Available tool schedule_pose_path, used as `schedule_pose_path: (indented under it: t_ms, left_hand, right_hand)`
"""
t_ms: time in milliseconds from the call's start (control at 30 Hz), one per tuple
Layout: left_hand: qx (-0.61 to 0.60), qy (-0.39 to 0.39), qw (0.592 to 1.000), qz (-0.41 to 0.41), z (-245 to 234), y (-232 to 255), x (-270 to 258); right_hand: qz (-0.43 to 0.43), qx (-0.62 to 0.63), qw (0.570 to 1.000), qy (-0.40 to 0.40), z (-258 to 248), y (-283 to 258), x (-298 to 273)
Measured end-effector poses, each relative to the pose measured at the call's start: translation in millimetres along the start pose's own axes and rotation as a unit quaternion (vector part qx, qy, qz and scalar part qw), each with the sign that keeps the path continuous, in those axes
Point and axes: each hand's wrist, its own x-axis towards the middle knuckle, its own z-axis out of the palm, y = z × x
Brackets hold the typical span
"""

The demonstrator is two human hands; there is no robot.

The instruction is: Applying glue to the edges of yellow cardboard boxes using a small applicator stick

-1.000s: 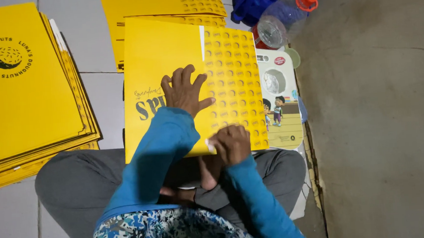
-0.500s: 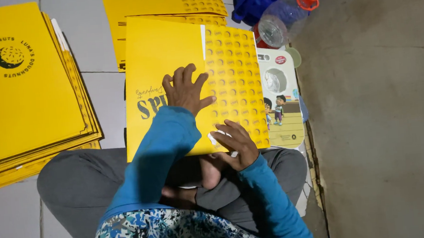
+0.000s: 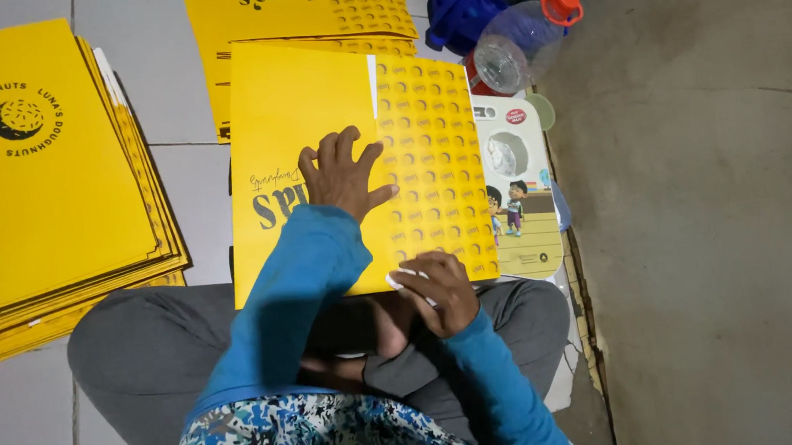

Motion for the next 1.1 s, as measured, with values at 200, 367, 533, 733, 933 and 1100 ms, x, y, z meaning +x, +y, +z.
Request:
schedule_pose_path:
  t_ms: [200, 367, 533, 733, 933, 1100]
  left_hand:
    - [-0.012, 0.002, 1.000, -0.008, -0.4, -1.4, 1.1]
    - [-0.012, -0.008, 1.000, 0.004, 1.0, -3.1, 2.2]
    - [-0.012, 0.011, 1.000, 0.006, 14.6, -12.0, 17.4]
    - [-0.011, 0.025, 1.000, -0.004, 8.3, -10.3, 27.3]
    - [-0.011, 0.017, 1.000, -0.009, 8.0, -7.6, 23.2]
    - [-0.010, 0.009, 1.000, -0.015, 8.8, -6.9, 18.6]
  right_hand:
    - [0.014, 0.004, 1.000, -0.022, 20.3, 22.0, -10.4]
    - [0.012, 0.040, 0.998, 0.038, 25.9, 25.0, 24.2]
    - [0.020, 0.027, 0.998, 0.059, 23.4, 33.1, 42.2]
    - [0.027, 0.018, 0.999, 0.029, 31.7, 50.8, 20.0]
    - [0.006, 0.031, 0.999, 0.021, 11.6, 9.2, 5.8]
    - [0.020, 0.047, 0.998, 0.025, 16.1, 14.5, 8.6]
